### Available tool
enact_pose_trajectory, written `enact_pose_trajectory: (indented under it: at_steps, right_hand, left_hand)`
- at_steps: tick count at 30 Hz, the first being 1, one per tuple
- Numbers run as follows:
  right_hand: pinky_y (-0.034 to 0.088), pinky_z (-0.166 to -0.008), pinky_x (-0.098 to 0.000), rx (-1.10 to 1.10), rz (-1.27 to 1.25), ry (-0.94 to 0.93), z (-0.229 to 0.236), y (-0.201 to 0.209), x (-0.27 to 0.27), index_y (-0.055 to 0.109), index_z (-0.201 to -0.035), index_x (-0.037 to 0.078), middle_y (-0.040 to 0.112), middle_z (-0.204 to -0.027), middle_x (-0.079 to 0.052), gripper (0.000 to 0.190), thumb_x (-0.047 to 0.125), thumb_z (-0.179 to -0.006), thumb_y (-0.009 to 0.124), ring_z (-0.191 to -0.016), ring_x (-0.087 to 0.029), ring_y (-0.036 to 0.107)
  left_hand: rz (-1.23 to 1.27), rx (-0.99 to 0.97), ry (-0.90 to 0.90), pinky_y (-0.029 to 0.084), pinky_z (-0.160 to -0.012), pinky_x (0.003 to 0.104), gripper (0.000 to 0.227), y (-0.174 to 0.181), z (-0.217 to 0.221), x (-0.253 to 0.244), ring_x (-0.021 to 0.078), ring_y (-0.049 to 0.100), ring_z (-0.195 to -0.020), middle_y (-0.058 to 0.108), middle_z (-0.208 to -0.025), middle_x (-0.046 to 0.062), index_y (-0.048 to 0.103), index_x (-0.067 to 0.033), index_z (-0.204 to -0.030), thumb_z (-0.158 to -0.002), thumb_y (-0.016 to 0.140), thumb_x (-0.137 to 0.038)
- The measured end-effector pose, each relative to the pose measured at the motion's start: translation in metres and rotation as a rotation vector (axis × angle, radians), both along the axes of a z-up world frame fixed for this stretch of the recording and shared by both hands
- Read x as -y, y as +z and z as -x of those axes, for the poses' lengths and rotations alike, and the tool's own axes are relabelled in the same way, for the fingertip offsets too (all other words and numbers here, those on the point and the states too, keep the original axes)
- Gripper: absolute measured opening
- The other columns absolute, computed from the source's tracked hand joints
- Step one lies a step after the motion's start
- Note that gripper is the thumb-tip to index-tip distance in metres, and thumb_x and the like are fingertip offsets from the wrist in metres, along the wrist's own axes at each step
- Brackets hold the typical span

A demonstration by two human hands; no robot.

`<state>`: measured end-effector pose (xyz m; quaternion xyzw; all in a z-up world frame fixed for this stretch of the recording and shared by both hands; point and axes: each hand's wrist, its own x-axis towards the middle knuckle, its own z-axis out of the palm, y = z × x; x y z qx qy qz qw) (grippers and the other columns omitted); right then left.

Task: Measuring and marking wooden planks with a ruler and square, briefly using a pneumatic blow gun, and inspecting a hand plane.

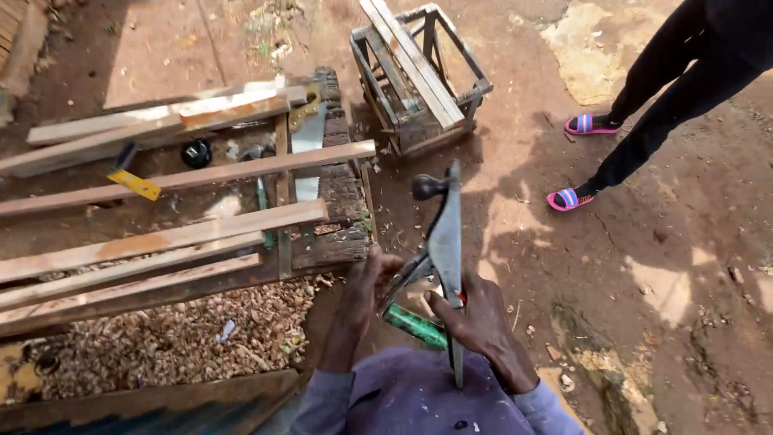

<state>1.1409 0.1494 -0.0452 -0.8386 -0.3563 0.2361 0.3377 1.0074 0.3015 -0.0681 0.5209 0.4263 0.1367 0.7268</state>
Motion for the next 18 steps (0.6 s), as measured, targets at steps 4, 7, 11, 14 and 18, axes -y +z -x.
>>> enact_pose_trajectory:
  at_steps: [4,7,11,14,18]
  right_hand:
    - [0.059,-0.065,-0.0505,0.117,0.103,0.0,-0.038,0.026,-0.039,0.056,-0.086,0.014,0.069,-0.063,-0.015,0.05,0.05,-0.065,0.082,-0.072,-0.043,0.075]
    - [0.057,-0.064,-0.0563,0.206,0.214,0.137,-0.057,0.014,-0.057,0.053,-0.09,0.01,0.069,-0.069,-0.023,0.055,0.054,-0.069,0.078,-0.072,-0.047,0.074]
    - [0.051,-0.069,-0.0627,-0.011,0.243,0.291,-0.103,0.021,-0.086,0.059,-0.099,0.0,0.073,-0.08,-0.029,0.062,0.057,-0.081,0.075,-0.08,-0.055,0.072]
    - [0.053,-0.065,-0.0519,-0.095,0.24,0.232,-0.143,0.011,-0.098,0.064,-0.118,0.001,0.078,-0.096,-0.018,0.056,0.044,-0.086,0.077,-0.073,-0.037,0.073]
    - [0.064,-0.057,-0.0391,-0.559,0.124,0.132,-0.148,0.013,-0.128,0.07,-0.116,-0.005,0.072,-0.083,-0.02,0.032,-0.002,-0.085,0.06,-0.068,-0.026,0.072]
  left_hand:
    - [-0.441,0.22,-0.131,0.054,-0.094,0.037,0.067,-0.02,-0.088,-0.026,0.0319,0.062,-0.113,0.056,-0.139,0.022,0.055,-0.0047,-0.147,-0.105,0.044,-0.055]
    - [0.128,0.316,0.319,0.033,-0.113,0.046,0.079,0.024,-0.135,-0.017,0.0404,0.039,-0.137,0.035,-0.155,0.031,0.042,0.0007,-0.153,-0.102,0.048,-0.06]
    - [0.233,0.396,0.5,0.004,-0.128,0.05,0.083,0.018,-0.151,-0.046,0.038,0.014,-0.156,0.014,-0.169,0.026,0.024,0.0012,-0.161,-0.107,0.039,-0.059]
    - [0.428,0.492,0.507,0.029,-0.103,0.048,0.077,-0.045,-0.158,-0.068,0.0348,0.038,-0.124,0.039,-0.141,0.022,0.044,-0.0034,-0.142,-0.101,0.044,-0.068]
    - [0.666,0.662,0.523,0.067,-0.066,0.044,0.077,-0.109,-0.158,-0.087,0.0298,0.076,-0.077,0.076,-0.099,0.017,0.073,-0.0104,-0.113,-0.092,0.052,-0.082]
